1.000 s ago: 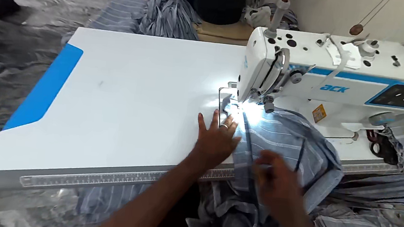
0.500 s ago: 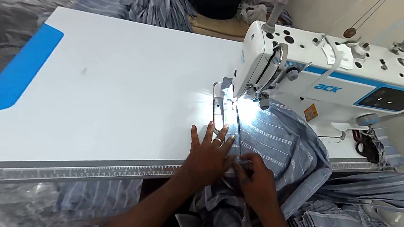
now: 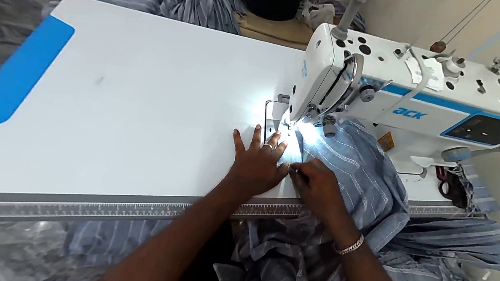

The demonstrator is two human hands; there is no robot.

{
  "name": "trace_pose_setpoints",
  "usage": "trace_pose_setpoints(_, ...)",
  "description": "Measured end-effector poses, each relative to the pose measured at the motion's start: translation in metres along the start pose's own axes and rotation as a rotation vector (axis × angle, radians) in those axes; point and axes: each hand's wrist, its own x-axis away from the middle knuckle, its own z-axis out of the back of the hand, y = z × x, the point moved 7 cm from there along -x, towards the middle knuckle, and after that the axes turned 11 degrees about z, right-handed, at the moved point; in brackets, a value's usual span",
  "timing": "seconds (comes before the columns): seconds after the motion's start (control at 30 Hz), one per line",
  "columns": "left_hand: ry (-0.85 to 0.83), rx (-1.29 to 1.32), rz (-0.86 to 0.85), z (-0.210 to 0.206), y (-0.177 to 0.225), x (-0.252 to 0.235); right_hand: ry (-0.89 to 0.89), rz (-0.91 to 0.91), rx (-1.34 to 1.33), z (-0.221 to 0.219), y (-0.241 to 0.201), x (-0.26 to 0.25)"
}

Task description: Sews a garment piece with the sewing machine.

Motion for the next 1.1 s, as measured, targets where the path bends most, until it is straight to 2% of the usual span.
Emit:
trace_pose_setpoints(0.27,-0.036,0.043,0.043,0.014,-0.01,-0.054,0.006,0.068,0.129,-0.008,0.017,-0.04)
trace_pose_setpoints(0.37,-0.024,0.031,0.055,0.018,-0.015,-0.071,-0.07,0.055,0.151,-0.008,0.017,-0.046)
trace_pose_setpoints(0.47,-0.013,0.022,0.071,0.018,-0.016,-0.078,-0.191,-0.064,0.032,0.04,0.019,-0.027)
trace_pose_setpoints(0.5,0.0,0.019,0.077,0.018,-0.017,-0.078,-0.152,-0.124,0.002,0.07,0.023,-0.013)
trace_pose_setpoints(0.57,0.036,0.031,0.096,0.017,-0.02,-0.076,0.047,-0.271,0.129,0.127,0.051,0.017)
trace_pose_setpoints(0.63,0.11,0.122,0.085,0.019,-0.023,-0.068,0.142,-0.415,0.345,0.158,0.094,0.045)
trace_pose_setpoints(0.7,0.233,0.342,0.044,0.028,-0.026,-0.033,-0.019,-0.516,0.413,0.149,0.133,0.062)
trace_pose_setpoints(0.73,0.309,0.452,0.032,0.034,-0.026,0.001,-0.11,-0.549,0.421,0.143,0.144,0.068)
trace_pose_setpoints(0.77,0.363,0.535,0.019,0.037,-0.028,0.04,-0.122,-0.545,0.418,0.144,0.146,0.068)
trace_pose_setpoints(0.8,0.337,0.61,0.013,0.029,-0.032,0.081,-0.068,-0.494,0.437,0.147,0.143,0.067)
trace_pose_setpoints(0.83,0.2,0.669,0.039,0.008,-0.037,0.118,-0.025,-0.45,0.462,0.147,0.141,0.069)
trace_pose_setpoints(0.93,-0.458,0.563,0.313,-0.077,-0.046,0.179,-0.075,-0.468,0.455,0.132,0.146,0.069)
trace_pose_setpoints(0.97,-0.585,0.558,0.403,-0.109,-0.045,0.183,-0.055,-0.457,0.46,0.131,0.141,0.065)
trace_pose_setpoints(1.03,-0.641,0.642,0.48,-0.157,-0.017,0.173,0.131,-0.341,0.474,0.134,0.12,0.052)
trace_pose_setpoints(1.1,-0.708,0.616,0.414,-0.179,0.024,0.163,0.229,-0.187,0.423,0.121,0.102,0.032)
